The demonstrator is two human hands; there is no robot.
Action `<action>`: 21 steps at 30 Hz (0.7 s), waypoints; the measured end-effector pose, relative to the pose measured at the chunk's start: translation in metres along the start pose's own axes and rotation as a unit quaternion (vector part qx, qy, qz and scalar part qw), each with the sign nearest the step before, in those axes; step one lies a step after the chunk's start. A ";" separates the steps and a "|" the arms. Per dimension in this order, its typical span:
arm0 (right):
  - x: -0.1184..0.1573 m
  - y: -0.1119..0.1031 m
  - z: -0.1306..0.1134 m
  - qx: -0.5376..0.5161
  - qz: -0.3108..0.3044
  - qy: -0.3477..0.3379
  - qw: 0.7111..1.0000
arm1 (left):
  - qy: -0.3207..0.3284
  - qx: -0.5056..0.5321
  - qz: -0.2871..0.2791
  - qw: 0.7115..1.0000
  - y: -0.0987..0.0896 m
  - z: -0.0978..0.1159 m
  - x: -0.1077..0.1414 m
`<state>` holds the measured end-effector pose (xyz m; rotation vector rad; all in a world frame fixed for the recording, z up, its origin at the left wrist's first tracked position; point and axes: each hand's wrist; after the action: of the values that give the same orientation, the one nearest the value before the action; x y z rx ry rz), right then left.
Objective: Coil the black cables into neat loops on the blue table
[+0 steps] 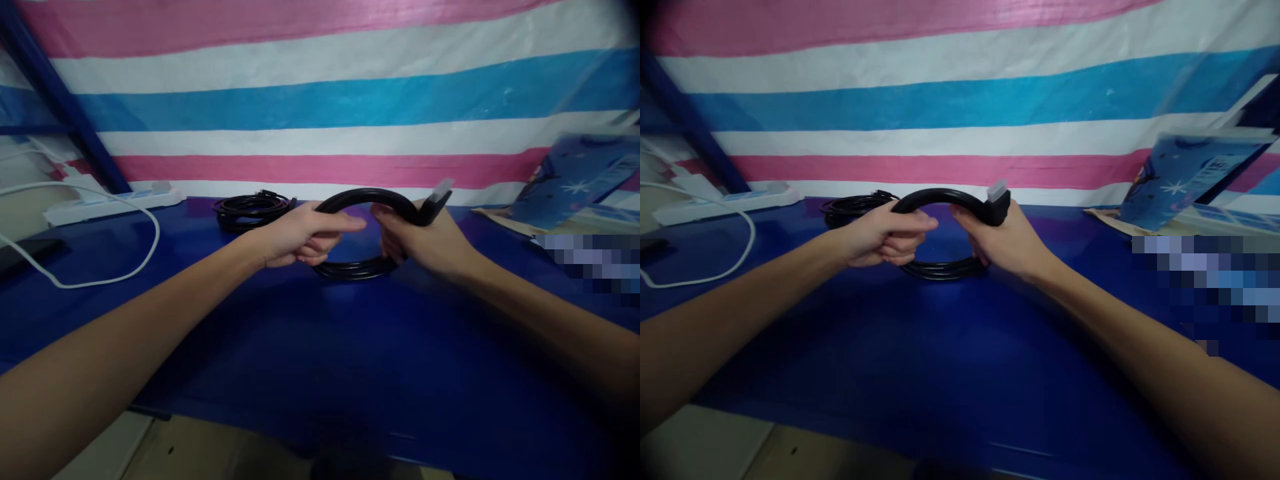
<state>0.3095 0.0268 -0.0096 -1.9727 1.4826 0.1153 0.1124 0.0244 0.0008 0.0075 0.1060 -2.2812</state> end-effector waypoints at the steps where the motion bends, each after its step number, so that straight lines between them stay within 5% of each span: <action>1: 0.001 -0.001 0.000 0.028 -0.013 -0.012 0.999 | 0.013 -0.029 0.022 0.999 -0.001 -0.001 -0.001; 6: 0.004 -0.005 -0.001 0.075 -0.085 -0.007 0.994 | 0.099 -0.157 0.127 0.974 -0.001 -0.010 -0.005; 13: 0.007 0.000 -0.004 -0.002 -0.089 0.057 0.994 | 0.030 -0.075 0.032 0.996 0.000 -0.015 0.001; 21: 0.009 0.000 -0.007 0.007 -0.106 0.063 0.992 | 0.027 -0.077 0.016 0.997 0.002 -0.019 0.005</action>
<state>0.3100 0.0158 -0.0081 -2.1455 1.3345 -0.1135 0.1100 0.0206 -0.0186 -0.0088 0.3081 -2.2353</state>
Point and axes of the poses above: each hand's wrist, its own x-axis away from the middle knuckle, its own y-axis out of the palm, z = x × y, and after that the axes turned 1 degree about -y, right-handed
